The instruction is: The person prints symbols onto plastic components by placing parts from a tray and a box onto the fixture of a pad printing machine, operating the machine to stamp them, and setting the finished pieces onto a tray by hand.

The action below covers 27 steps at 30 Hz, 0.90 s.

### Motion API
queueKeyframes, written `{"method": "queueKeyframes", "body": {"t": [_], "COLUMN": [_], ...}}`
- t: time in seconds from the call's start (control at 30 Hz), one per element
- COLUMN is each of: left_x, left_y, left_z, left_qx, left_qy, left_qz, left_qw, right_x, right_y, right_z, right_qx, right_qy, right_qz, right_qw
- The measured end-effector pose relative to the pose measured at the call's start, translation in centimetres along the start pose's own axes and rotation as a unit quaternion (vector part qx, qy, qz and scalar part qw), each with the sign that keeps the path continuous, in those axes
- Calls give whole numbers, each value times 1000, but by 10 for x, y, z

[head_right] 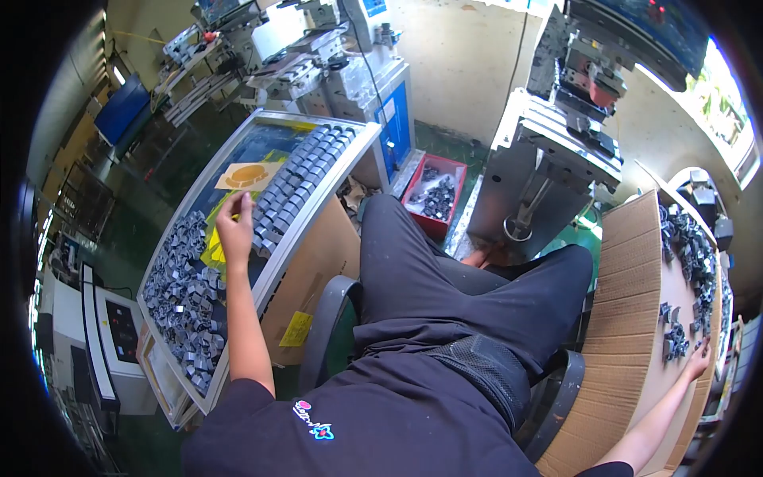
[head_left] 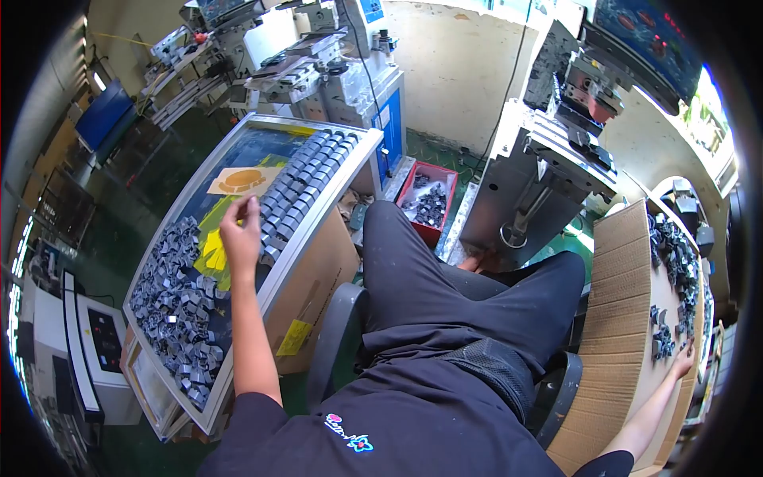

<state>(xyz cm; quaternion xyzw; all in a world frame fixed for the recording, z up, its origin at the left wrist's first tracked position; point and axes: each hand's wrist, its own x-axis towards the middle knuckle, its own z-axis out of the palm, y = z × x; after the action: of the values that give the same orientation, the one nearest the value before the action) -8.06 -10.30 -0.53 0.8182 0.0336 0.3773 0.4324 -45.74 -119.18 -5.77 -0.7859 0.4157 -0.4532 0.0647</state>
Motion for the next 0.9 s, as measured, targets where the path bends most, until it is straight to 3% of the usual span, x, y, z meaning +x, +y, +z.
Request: {"method": "queueKeyframes", "body": {"t": [0.1, 0.17, 0.23, 0.27, 0.3, 0.33, 0.37, 0.43, 0.47, 0.53, 0.57, 0.6, 0.7, 0.8, 0.9], "left_x": [-13, -31, -60, -80, -99, -111, -122, -138, -133, -136, -138, -136, -146, -157, -157], "left_y": [62, 72, 103, 101, 97, 119, 151, 218, 251, 279, 280, 282, 287, 287, 300], "left_z": [46, 85, 116, 136, 153, 151, 140, 108, 88, 60, 52, 56, 57, 54, 47], "left_qx": [-88, -154, -117, -119, -120, -166, -235, -448, -531, -602, -594, -596, -642, -638, -623], "left_qy": [-114, -239, -373, -439, -498, -621, -669, -689, -714, -742, -764, -733, -714, -714, -717], "left_qz": [-51, -42, 4, 103, 203, 180, 198, 208, 208, 170, 147, 212, 156, 165, 153], "left_qw": [988, 958, 921, 885, 834, 745, 677, 530, 406, 241, 205, 251, 232, 237, 273], "right_x": [-6, 0, 0, -2, -5, -4, -1, -3, -5, -4, -5, -7, -9, -13, -13], "right_y": [-16, 4, 12, 11, 12, 19, 28, 21, 16, 12, 7, 7, -1, -3, -5], "right_z": [-3, 3, 9, 11, 13, 15, 14, 16, 14, 11, 10, 9, 12, 9, 11], "right_qx": [13, 31, 59, 78, 96, 138, 88, 25, 18, 11, 10, 12, 29, 39, 42], "right_qy": [-14, -20, -12, -1, 12, -11, -42, -28, -19, -22, -26, -28, -19, -18, -16], "right_qz": [85, 60, 16, -14, -44, -43, 5, 25, 19, 13, 15, 16, 17, 12, 15], "right_qw": [996, 998, 998, 997, 994, 989, 995, 999, 999, 1000, 1000, 999, 999, 999, 999]}}
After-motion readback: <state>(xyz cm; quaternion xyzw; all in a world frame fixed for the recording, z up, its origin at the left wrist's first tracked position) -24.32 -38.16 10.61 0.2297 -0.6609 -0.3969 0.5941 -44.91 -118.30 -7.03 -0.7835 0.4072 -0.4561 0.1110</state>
